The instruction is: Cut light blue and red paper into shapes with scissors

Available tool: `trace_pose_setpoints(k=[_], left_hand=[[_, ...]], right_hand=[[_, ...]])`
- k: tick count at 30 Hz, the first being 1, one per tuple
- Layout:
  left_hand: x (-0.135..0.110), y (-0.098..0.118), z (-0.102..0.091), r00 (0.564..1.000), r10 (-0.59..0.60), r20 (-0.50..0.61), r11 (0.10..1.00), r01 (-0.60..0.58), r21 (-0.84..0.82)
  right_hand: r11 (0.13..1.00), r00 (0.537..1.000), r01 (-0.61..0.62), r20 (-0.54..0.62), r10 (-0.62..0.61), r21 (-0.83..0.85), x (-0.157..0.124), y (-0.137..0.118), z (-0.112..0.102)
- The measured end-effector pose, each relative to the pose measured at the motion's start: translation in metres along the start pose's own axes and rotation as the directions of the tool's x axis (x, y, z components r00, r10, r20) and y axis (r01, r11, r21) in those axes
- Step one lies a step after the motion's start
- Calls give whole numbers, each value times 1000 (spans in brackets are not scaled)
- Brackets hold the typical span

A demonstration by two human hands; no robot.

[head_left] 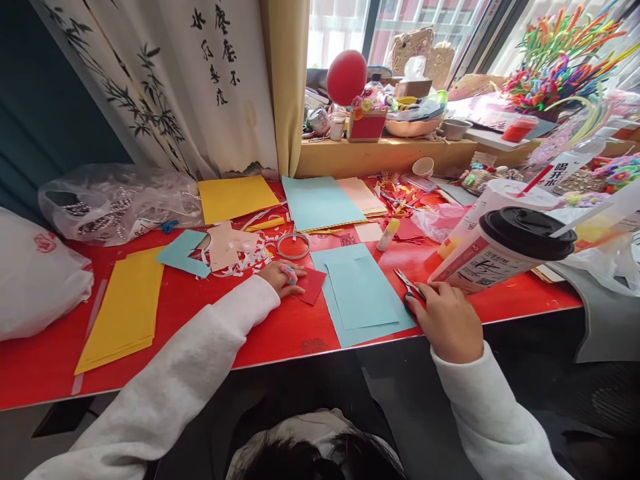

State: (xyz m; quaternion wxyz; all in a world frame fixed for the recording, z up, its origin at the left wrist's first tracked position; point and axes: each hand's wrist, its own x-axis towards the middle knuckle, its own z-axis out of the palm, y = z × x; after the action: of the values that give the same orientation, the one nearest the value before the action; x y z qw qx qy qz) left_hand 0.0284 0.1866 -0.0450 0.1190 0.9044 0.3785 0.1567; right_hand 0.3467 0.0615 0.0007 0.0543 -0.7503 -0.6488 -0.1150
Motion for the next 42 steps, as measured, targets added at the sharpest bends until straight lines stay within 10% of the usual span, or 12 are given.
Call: trace_pose_setpoints(k=[5,8,18,28,33,42], left_hand=[[5,2,3,998,-32,-45,998,30,-46],[5,6,2,995,-51,-86,995,43,-88],[-7,6,-22,930,-233,-284,965,186,-182],[-11,26,-9,934,-52,-352,981,-18,-193],[-11,35,-7,898,-143,-417,989,110,-102],[-10,28,-23,834,-436,-339,841,243,-484]], right_hand=[[837,972,182,31,-231,516,3,-31,-25],[611,830,179,214,-514,771,22,-56,-36],[355,507,-323,476,-718,878,102,-127,-11],[-74,489,-605,296,-820,793,101,-142,9],[-204,533,-753,398,-747,625,103,-136,15],[-281,570,-760,392,-722,586,103,-136,19]])
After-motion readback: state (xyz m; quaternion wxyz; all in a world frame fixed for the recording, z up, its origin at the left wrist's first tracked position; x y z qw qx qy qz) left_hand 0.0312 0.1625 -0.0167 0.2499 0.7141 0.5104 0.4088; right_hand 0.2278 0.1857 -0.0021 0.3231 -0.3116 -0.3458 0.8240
